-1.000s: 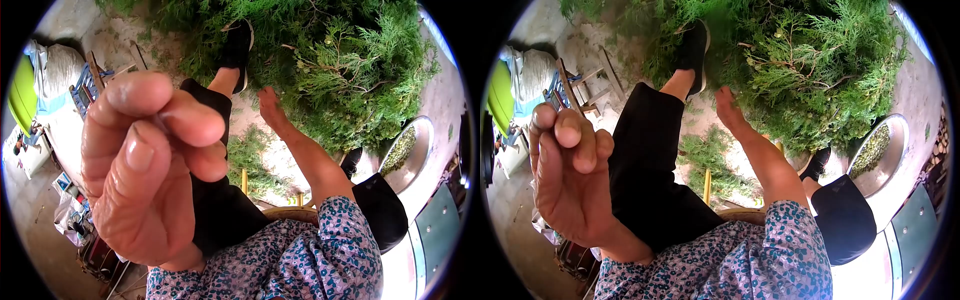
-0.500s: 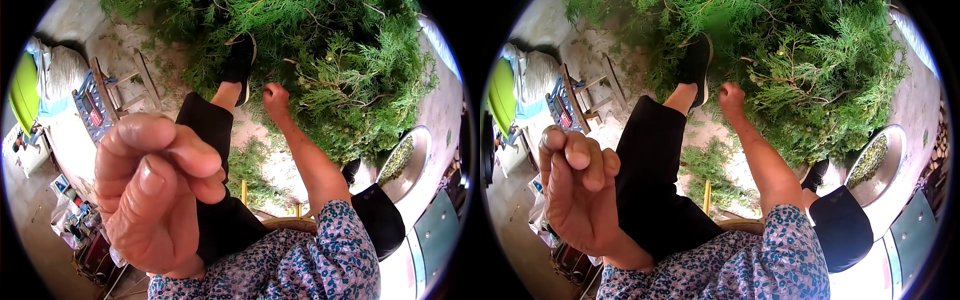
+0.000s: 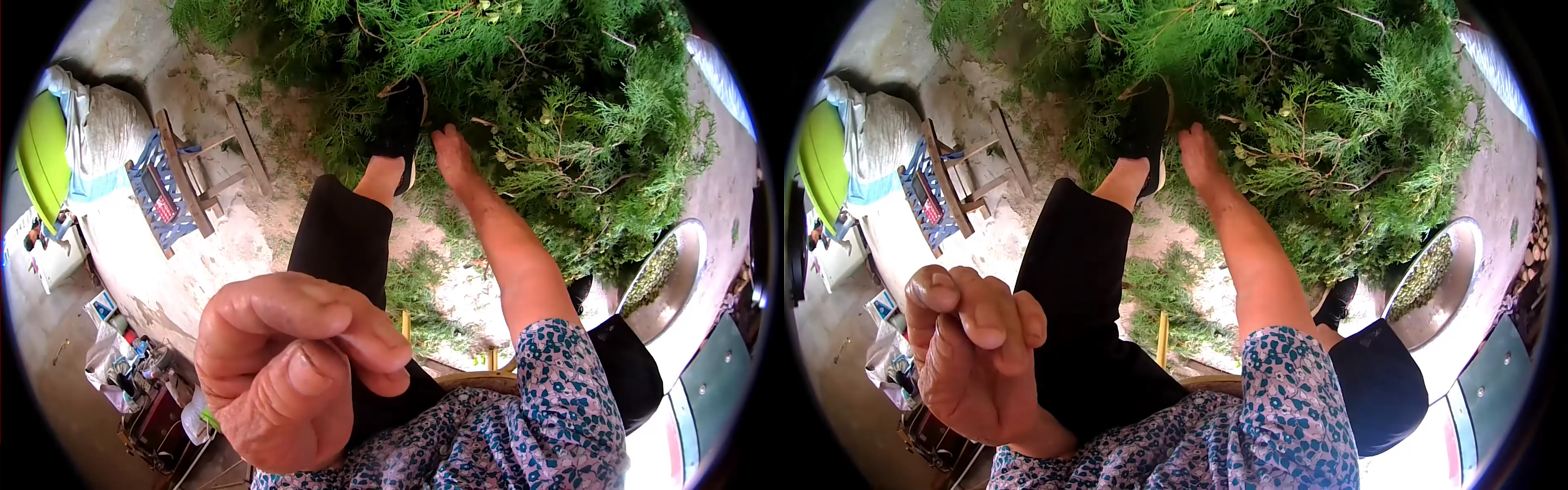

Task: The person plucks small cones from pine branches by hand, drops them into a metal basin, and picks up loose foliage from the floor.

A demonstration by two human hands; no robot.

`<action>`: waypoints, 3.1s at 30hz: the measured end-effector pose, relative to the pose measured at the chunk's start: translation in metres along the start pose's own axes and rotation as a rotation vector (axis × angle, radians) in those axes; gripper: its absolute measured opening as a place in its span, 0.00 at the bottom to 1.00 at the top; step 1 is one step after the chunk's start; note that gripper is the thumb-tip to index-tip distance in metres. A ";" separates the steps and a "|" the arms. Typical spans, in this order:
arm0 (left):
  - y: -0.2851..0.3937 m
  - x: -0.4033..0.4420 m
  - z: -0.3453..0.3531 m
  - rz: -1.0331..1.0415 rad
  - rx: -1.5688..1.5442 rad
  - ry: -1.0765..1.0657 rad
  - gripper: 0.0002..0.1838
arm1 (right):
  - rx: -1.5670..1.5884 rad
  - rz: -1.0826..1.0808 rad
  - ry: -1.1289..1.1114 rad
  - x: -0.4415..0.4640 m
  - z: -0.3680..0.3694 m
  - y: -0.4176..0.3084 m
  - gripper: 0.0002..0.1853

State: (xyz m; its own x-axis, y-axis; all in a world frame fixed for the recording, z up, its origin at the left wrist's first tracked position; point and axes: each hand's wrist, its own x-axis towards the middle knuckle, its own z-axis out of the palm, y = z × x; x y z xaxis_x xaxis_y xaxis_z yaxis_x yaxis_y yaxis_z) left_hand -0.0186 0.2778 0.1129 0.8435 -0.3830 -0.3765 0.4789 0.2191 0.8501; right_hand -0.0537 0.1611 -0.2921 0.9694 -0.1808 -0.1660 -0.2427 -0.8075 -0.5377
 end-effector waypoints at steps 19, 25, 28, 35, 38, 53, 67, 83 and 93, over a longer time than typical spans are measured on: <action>-0.008 0.031 -0.008 0.055 -0.091 0.125 0.11 | 1.057 0.621 0.083 -0.120 -0.203 0.018 0.10; -0.011 0.046 -0.012 0.061 -0.034 0.074 0.12 | 0.968 0.751 0.579 -0.180 -0.274 0.114 0.11; -0.013 0.047 -0.011 0.070 -0.031 0.080 0.12 | 0.473 0.823 0.831 -0.218 -0.313 0.150 0.12; -0.005 0.032 -0.008 0.047 -0.098 0.083 0.11 | -0.775 0.755 0.564 -0.219 -0.292 0.167 0.22; 0.002 0.024 -0.014 0.113 -0.046 0.161 0.11 | 0.178 0.598 0.625 -0.145 -0.220 0.071 0.09; 0.016 -0.003 -0.021 0.073 -0.125 0.161 0.11 | -0.034 -0.010 -0.207 0.025 -0.025 -0.037 0.20; 0.015 -0.003 -0.012 0.062 -0.110 0.173 0.10 | 0.803 0.778 0.011 -0.031 -0.054 0.003 0.15; 0.018 -0.001 -0.015 0.034 -0.111 0.164 0.11 | 0.221 0.230 0.264 0.022 -0.016 -0.010 0.12; 0.020 0.001 -0.016 0.024 -0.125 0.145 0.11 | 0.380 0.192 0.083 -0.049 -0.001 -0.004 0.11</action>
State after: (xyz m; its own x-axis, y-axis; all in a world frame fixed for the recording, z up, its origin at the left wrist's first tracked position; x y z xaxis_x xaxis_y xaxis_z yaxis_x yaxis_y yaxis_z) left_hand -0.0044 0.2965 0.1241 0.8767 -0.2454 -0.4137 0.4775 0.3397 0.8103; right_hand -0.1006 0.1725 -0.2808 0.9012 -0.3646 -0.2345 -0.4005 -0.4932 -0.7723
